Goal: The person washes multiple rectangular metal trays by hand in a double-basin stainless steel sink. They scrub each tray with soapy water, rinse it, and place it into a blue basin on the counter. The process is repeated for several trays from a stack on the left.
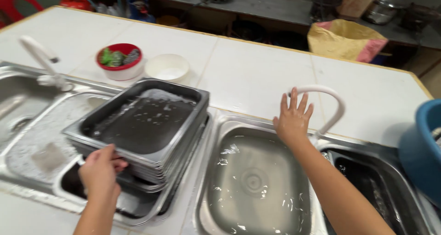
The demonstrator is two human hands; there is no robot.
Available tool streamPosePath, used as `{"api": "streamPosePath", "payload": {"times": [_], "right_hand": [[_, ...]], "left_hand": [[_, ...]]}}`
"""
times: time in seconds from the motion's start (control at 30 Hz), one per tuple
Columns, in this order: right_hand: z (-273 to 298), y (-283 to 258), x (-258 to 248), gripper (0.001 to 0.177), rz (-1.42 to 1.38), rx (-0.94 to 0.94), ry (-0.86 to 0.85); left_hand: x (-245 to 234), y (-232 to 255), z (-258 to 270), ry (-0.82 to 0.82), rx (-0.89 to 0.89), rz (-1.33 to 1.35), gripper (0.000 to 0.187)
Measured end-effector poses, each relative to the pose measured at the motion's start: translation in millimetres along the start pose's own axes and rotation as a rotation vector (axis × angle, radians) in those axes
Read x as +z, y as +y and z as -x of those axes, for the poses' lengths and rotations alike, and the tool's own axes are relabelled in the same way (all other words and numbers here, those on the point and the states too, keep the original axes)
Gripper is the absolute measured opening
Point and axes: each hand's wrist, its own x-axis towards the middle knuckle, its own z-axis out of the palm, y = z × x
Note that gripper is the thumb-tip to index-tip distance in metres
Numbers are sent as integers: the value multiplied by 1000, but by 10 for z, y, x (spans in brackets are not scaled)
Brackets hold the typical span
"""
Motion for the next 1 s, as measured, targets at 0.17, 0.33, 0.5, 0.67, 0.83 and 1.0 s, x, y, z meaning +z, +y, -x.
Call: {"api": "streamPosePath", "payload": {"times": [0.17,0.33,0.5,0.67,0.83,1.0], "right_hand": [[77,-1005,-95,65,-822,31,-219],[232,-1915,-580,63,-1575,309,-888],[124,-2219,-902,47,-1769,469,-804],[172,-1998,-671,37,-2038,336,-703],[639,-1491,-787,53,-2135,376,-601],[1116,-878,-561,60,-1941,479,-452]], "left_hand": [[-65,117,-135,-182,-140,56,18],[170,465,-93,-321,-60,58,21],[529,849,276,-436,128,114,15],[738,1038,865,-556,243,-13,16],[575,862,1278,-538,468,-279,22],[393,748,1198,-421,545,-28,30]]}}
